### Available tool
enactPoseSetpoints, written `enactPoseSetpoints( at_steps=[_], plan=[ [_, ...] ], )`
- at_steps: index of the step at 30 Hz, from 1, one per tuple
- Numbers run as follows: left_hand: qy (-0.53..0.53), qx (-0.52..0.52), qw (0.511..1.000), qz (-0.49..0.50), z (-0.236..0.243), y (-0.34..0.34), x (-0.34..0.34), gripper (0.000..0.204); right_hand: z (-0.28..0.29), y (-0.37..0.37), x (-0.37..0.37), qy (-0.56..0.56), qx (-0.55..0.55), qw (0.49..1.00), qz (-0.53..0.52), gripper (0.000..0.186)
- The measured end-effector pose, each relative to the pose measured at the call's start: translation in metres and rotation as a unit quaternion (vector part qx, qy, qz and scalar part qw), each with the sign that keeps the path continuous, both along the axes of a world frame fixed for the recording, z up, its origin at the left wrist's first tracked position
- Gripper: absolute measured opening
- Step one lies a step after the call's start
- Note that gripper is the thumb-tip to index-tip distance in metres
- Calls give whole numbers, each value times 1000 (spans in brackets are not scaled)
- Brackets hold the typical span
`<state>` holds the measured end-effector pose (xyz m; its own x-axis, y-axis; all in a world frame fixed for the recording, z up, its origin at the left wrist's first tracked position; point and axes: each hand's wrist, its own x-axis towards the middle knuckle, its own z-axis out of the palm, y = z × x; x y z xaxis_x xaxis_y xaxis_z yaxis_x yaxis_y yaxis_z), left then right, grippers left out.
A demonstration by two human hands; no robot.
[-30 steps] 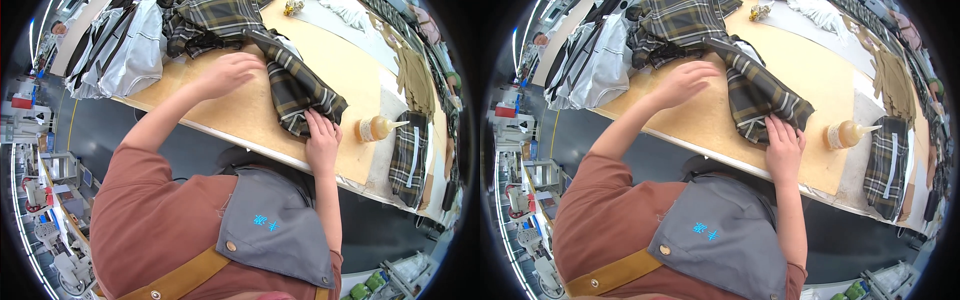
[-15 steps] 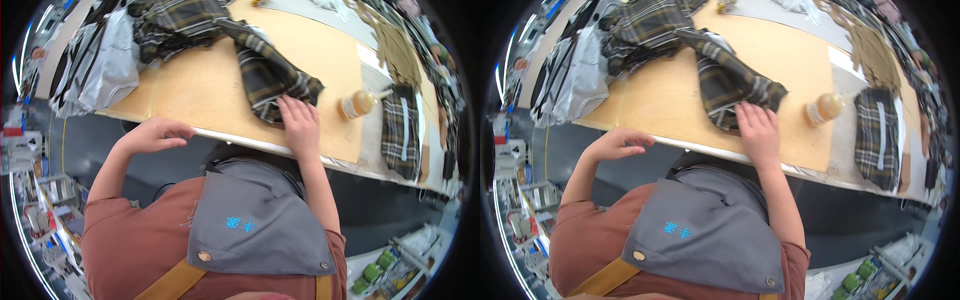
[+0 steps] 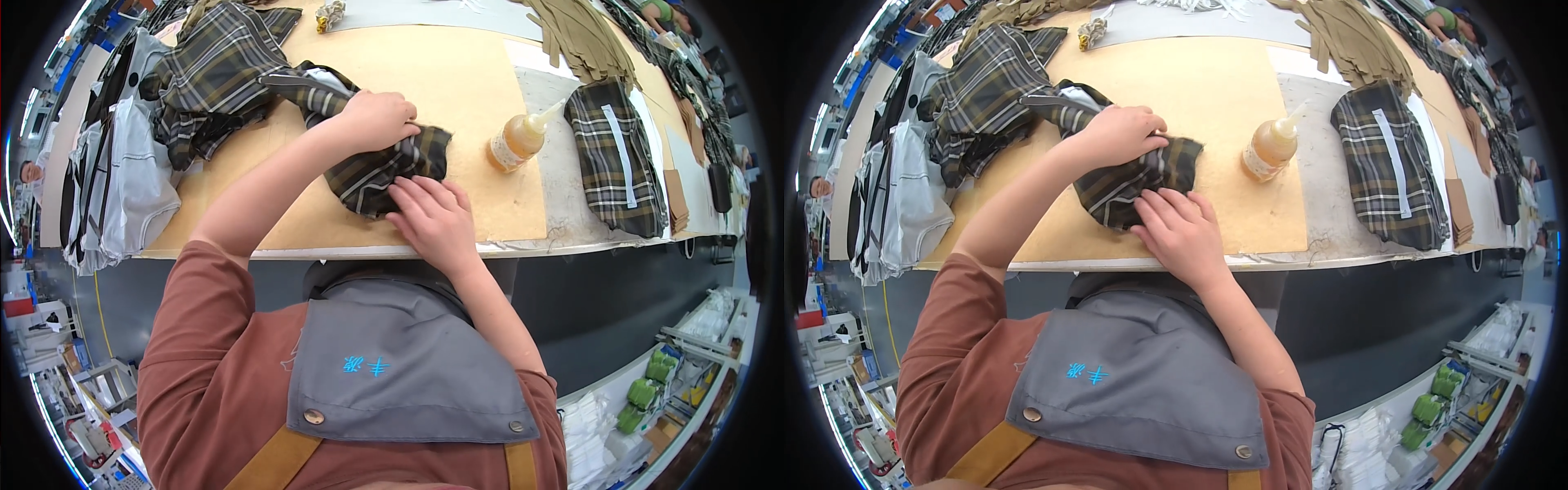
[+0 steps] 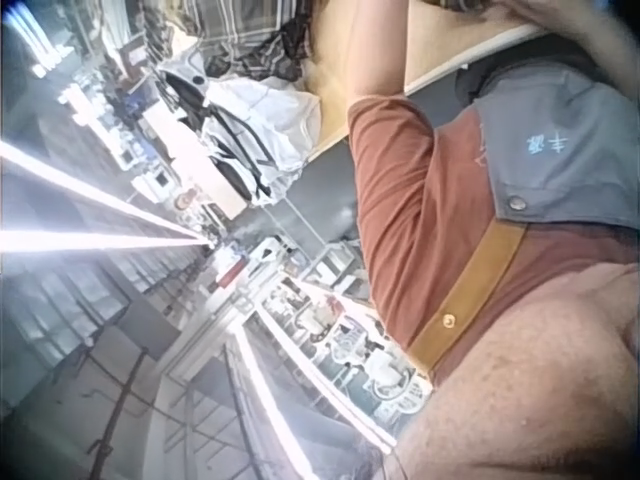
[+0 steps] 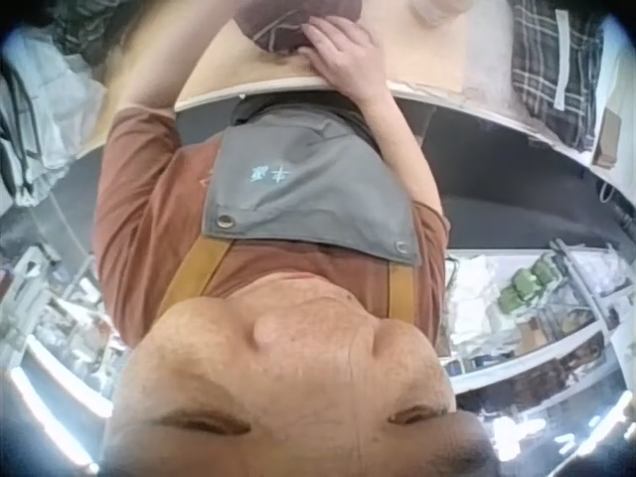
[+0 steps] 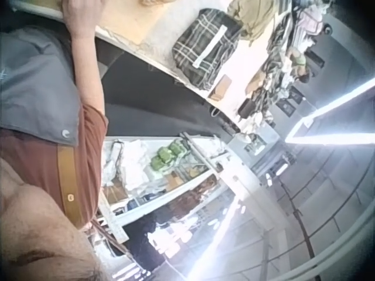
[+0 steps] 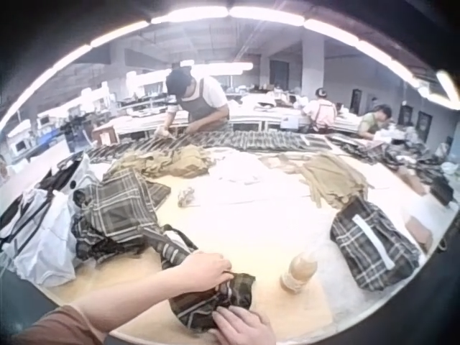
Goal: Applying glue to the interior seams and zipper area of a plaid fabric bag using a squeeze bottle.
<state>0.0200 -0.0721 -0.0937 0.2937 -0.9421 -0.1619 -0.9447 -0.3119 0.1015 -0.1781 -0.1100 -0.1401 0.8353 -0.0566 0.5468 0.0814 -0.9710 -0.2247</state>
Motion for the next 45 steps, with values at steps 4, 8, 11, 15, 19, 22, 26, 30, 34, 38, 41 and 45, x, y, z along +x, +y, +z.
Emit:
enactPoseSetpoints(
  at_steps=[4, 8, 11, 15, 19, 22, 26, 30, 34, 38, 41, 45],
  plan=[
    [64, -128, 989, -34, -5, 30, -11, 16, -9, -23, -8, -59, 146, 976, -151, 36],
    [37, -296, 954, -23, 2, 66, -37, 11, 6, -34, 2, 13, 337, 938, -76, 52],
    [146, -274, 949, 64, 3, 82, -49, 13, 6, -26, 7, 41, 414, 909, -42, 50],
    [73, -331, 940, 27, -2, 82, -37, 14, 6, -18, 14, 51, 512, 856, -55, 39],
    [-12, -304, 952, 20, -9, 74, -19, 18, -3, -14, 12, 6, 376, 926, -40, 33],
    [2, -194, 981, 3, -8, 78, -18, 20, -6, -12, 7, -82, 110, 991, -10, 29],
    [62, -227, 972, -7, -7, 86, -22, 13, -5, -9, 3, -79, 46, 996, 10, 27],
    [150, -283, 947, -28, 4, 100, -34, 11, 7, -4, -5, -93, 280, 955, 26, 22],
    [159, -328, 930, -49, -2, 117, -53, 19, 25, -7, -6, -11, 498, 866, -39, 27],
    [149, -344, 927, -16, -10, 121, -62, 20, 33, 5, -10, 82, 452, 888, -16, 35],
    [152, -370, 916, 7, -10, 120, -65, 22, 36, 9, -17, 75, 394, 916, -16, 32],
    [153, -379, 912, -41, -6, 116, -67, 25, 42, 16, -18, 81, 415, 904, -60, 27]
  ],
)
